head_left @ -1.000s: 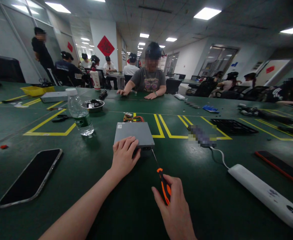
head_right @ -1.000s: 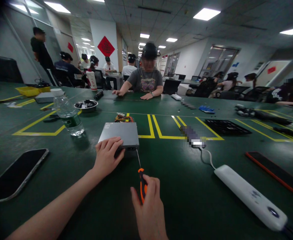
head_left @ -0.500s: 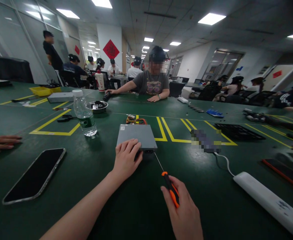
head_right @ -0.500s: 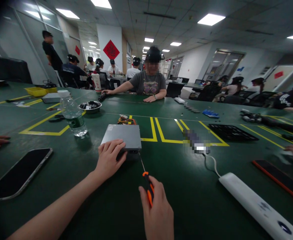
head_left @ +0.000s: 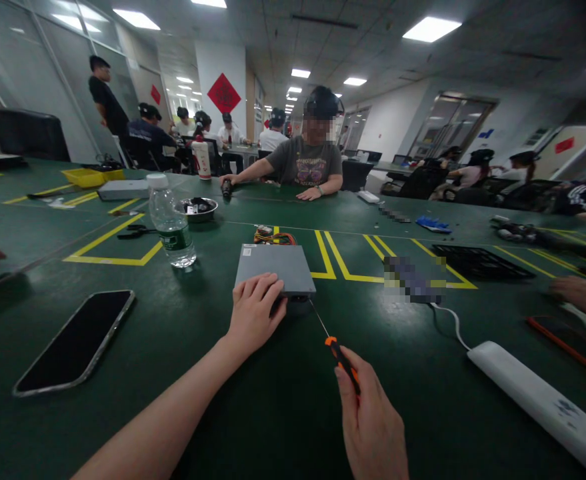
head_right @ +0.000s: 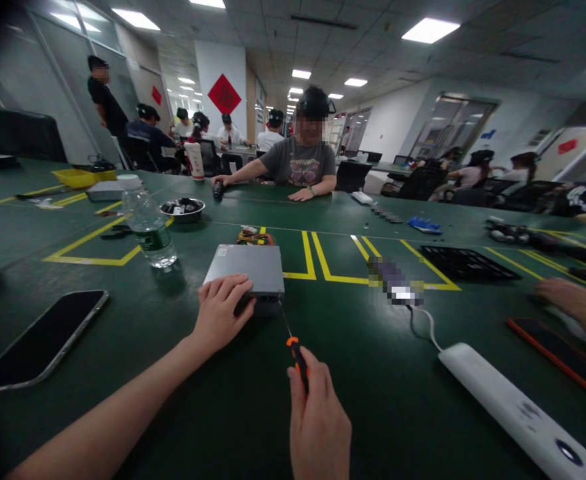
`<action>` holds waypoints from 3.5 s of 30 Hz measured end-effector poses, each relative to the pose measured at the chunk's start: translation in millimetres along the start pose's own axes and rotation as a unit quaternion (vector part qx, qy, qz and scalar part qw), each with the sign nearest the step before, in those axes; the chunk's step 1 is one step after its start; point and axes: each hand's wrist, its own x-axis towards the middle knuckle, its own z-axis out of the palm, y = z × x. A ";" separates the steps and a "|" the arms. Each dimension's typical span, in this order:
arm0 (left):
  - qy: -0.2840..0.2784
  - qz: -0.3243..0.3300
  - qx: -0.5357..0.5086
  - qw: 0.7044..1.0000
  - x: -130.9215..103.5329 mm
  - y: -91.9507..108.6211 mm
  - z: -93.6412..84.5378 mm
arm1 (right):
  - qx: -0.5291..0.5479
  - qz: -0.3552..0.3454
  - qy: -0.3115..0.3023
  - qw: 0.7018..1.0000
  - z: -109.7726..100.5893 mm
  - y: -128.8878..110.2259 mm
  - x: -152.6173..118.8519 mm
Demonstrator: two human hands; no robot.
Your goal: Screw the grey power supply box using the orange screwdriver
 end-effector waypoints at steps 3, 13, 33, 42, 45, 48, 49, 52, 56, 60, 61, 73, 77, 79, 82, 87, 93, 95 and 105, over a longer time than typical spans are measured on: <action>0.006 0.003 0.001 1.000 0.6 0.2 0.4 | -0.046 -0.050 0.013 0.998 8.8 0.7 -3.2; 0.001 0.005 -0.008 1.000 -0.4 -0.6 0.0 | -0.088 -0.127 0.053 0.987 -2.2 -0.2 -4.9; 0.005 0.005 -0.007 1.000 -0.8 -1.0 1.3 | -0.058 -0.066 0.063 0.994 -2.3 0.6 -1.8; 0.002 0.007 -0.004 1.000 -0.9 -1.5 1.4 | -0.059 -0.175 0.077 0.980 3.3 -18.2 -3.8; -0.001 0.005 -0.005 1.000 -0.4 -1.3 0.6 | -0.058 -0.184 0.073 0.979 6.7 -17.9 -1.7; -0.002 0.005 -0.007 1.000 -0.3 -0.9 -0.3 | -0.049 -0.165 0.064 0.983 9.4 -16.7 -1.6; -0.003 0.005 -0.008 1.000 -0.3 -0.8 -0.6 | -0.047 -0.156 0.060 0.985 10.3 -16.4 -1.8; -0.005 0.005 -0.009 1.000 -0.5 -0.7 -0.8 | -0.042 -0.129 0.054 0.989 12.3 -15.9 -2.2; -0.006 0.005 -0.007 1.000 -0.5 -0.8 -0.8 | -0.039 -0.143 0.054 0.988 13.0 -16.2 -2.1; -0.004 0.004 -0.006 1.000 -0.5 -1.0 -0.5 | -0.048 -0.150 0.052 0.986 12.5 -15.5 -2.5; -0.003 0.004 -0.006 1.000 -0.6 -1.0 -0.2 | -0.049 -0.149 0.053 0.986 12.4 -14.9 -2.7; 0.002 0.003 -0.010 1.000 -1.1 -1.0 0.8 | -0.021 -0.146 0.013 0.989 16.7 -21.8 -5.8; 0.000 0.005 -0.010 1.000 -1.0 -1.6 0.3 | 0.074 -0.029 -0.085 0.993 14.7 -17.5 -7.1; -0.002 0.006 -0.012 1.000 -1.0 -1.6 -0.1 | 0.163 0.072 -0.159 0.971 11.8 -14.3 -3.0; 0.005 0.012 -0.010 1.000 -1.1 -1.7 -0.7 | 0.386 0.220 -0.246 0.862 8.8 -16.6 7.4; 0.001 0.022 -0.004 1.000 -1.7 -4.3 -0.8 | 0.547 0.403 -0.277 0.680 11.9 -38.1 18.0; 0.007 0.025 -0.006 1.000 -3.0 -7.2 0.3 | 0.602 0.396 -0.326 0.613 20.4 -50.4 19.7; 0.010 0.025 -0.005 1.000 -3.2 -7.3 0.8 | 0.614 0.391 -0.369 0.578 22.7 -49.9 21.1; 0.017 0.033 0.009 0.999 -3.4 -7.2 1.9 | 0.628 0.419 -0.297 0.585 25.5 -41.3 18.2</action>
